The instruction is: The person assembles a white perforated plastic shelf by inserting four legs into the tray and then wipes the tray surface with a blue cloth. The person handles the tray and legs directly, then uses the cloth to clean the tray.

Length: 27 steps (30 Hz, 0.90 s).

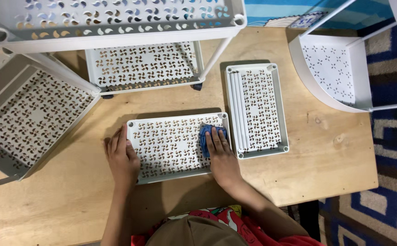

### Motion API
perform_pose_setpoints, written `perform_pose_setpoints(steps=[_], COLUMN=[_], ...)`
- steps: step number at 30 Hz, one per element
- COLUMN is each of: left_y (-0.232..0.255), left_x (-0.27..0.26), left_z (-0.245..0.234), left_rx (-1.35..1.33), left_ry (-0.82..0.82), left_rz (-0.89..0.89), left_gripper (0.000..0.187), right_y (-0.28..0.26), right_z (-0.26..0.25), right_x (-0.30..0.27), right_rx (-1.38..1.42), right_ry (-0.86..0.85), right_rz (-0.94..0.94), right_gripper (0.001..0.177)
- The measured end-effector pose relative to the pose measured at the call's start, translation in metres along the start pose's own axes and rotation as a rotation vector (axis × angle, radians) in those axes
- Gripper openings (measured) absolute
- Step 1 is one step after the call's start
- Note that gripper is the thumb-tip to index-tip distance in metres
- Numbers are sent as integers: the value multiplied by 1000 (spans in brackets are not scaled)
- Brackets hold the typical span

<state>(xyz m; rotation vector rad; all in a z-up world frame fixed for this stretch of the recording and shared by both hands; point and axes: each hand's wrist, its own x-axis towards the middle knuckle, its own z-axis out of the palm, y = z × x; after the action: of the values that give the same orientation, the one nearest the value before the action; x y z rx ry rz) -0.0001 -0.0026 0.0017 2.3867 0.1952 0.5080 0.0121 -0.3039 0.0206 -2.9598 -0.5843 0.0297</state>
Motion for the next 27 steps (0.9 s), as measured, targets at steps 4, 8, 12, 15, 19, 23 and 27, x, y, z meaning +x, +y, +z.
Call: perform_pose_setpoints(steps=[4,8,12,15,19,23,27], left_y=[-4,-6,-2,-1,-3,-2,-1], left_x=[1,-1,-4,-4,-1,0,-1], left_z=[0,0,3,1,-1,0,1], left_rx=[19,-24,-22,-61,-62,-57,-75], left_ry=[-14,-3,18,10,10,15,20], left_rz=[19,16,-17,-39,-22,-20,-49], left_gripper=[47,47,46,44,43,43,44], right_y=[-2,-1,1,-3,-1,2,-3], right_z=[8,14,5,0,-3,0,-5], right_x=[13,34,6,-12,-6,30,26], right_rx=[-55,-125,-37,-8,-37,-4,-10], right_ry=[54,111,-17,-37,-40,63,2], right_rz=[14,0,-2,-25,-42,-52,-98], right_gripper=[71,72,70,65,72,69,69])
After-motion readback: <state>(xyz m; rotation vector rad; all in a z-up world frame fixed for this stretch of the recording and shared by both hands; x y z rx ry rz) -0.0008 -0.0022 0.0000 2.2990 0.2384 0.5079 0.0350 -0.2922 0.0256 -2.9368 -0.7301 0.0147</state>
